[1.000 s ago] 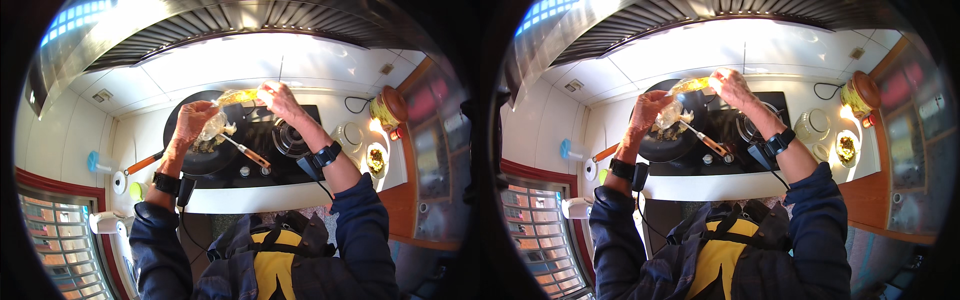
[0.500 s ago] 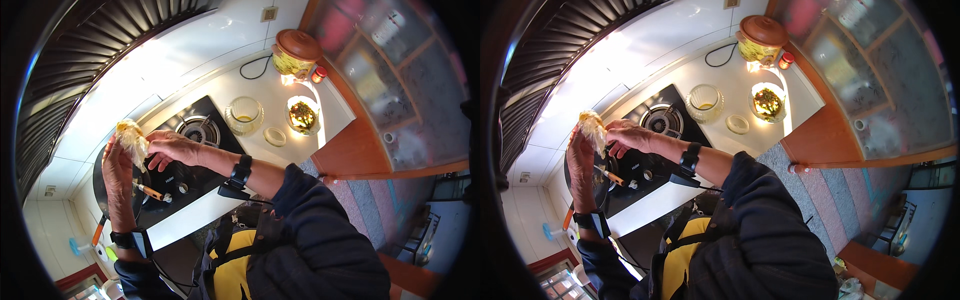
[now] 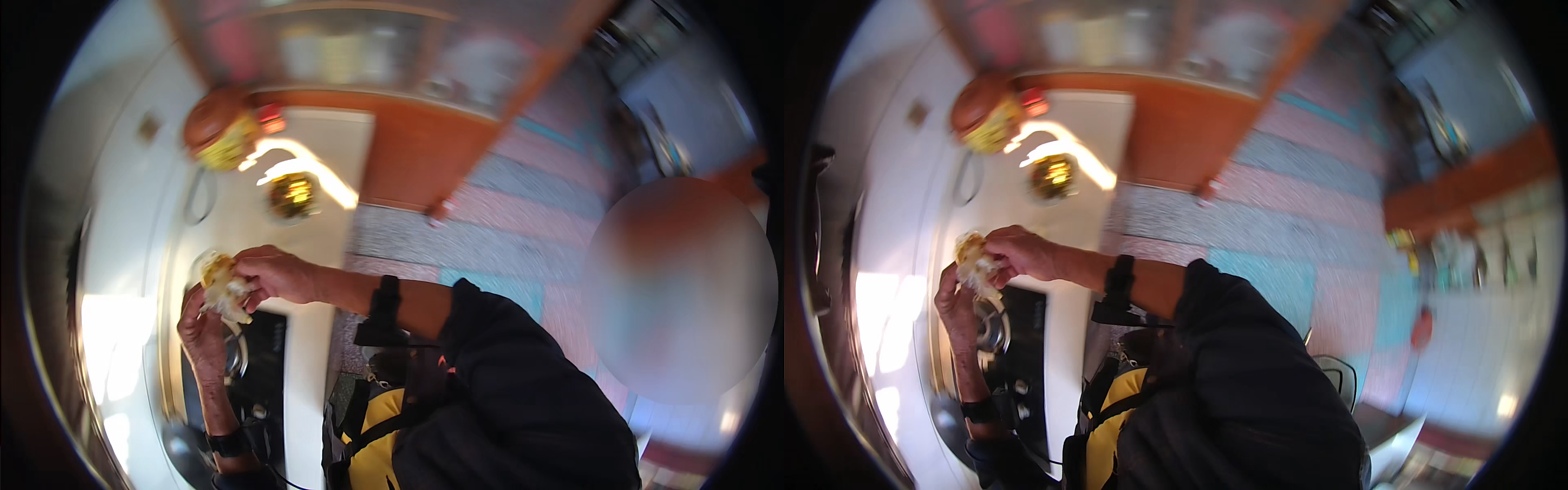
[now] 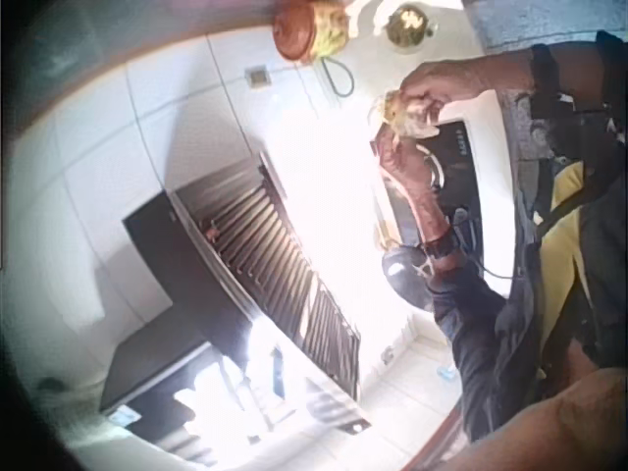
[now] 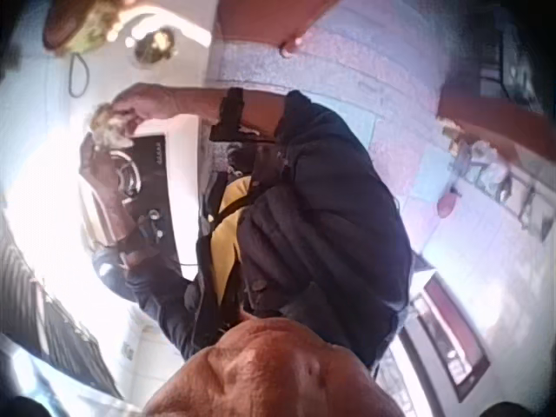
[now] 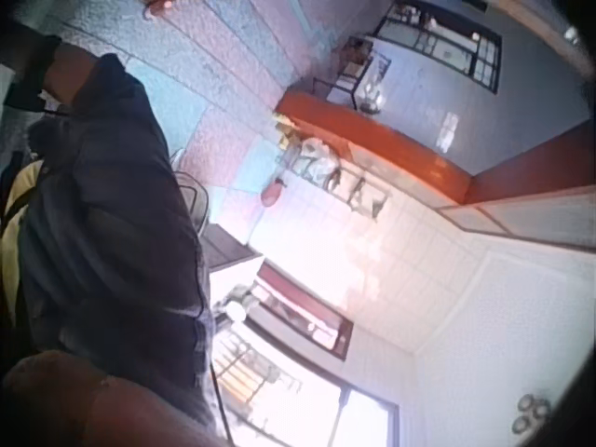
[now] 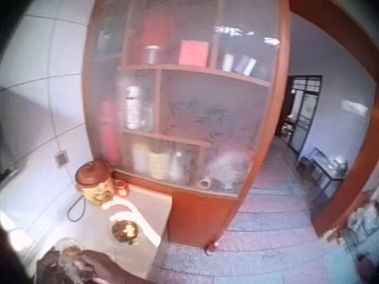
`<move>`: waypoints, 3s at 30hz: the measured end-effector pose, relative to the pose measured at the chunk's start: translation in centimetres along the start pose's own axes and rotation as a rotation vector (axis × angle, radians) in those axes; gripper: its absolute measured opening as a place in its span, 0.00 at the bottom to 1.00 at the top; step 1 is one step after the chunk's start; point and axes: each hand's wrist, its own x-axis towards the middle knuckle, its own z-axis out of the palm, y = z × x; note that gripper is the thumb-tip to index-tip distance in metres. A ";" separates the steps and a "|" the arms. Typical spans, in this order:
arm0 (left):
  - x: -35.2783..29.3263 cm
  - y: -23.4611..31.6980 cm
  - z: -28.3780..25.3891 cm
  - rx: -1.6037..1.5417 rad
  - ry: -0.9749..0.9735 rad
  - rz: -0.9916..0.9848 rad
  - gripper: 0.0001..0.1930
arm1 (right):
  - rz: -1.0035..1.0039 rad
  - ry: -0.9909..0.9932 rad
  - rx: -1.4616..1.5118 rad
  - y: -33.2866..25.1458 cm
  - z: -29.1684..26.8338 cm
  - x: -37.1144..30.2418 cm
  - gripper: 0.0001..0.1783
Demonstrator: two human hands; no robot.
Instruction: The person stirs food in a wok on a gas stove, transfers portions into a white bowl, adds ingredients from a plastic bag, and washes hands at the sink. The person continues stirring and serving the cooked food into the bowl.
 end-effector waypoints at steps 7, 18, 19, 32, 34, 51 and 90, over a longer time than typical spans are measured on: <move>2.0 -0.1 19.4 0.198 -0.476 0.268 0.15 | -0.370 0.514 -0.250 -3.9 -5.9 -19.1 0.25; -11.8 14.6 52.8 0.140 -1.181 0.418 0.37 | -0.777 1.132 -0.321 -6.7 -13.1 -54.6 0.20; -13.6 15.5 56.3 0.114 -1.176 0.445 0.37 | -0.781 1.166 -0.350 -7.3 -14.1 -57.9 0.20; -22.2 24.7 85.3 0.108 -1.186 0.746 0.17 | -0.548 1.224 -0.280 -17.7 -17.2 -86.0 0.26; -21.7 24.6 89.5 0.073 -1.209 0.506 0.18 | -0.626 1.214 -0.277 -19.9 -19.7 -87.9 0.27; -4.2 34.7 128.2 0.055 -1.043 0.853 0.15 | -0.966 1.020 0.166 -53.4 -43.2 -100.3 0.26; 76.0 18.1 205.6 0.517 -1.111 -0.293 0.19 | -0.430 2.119 -0.221 -133.2 -116.8 -137.7 0.22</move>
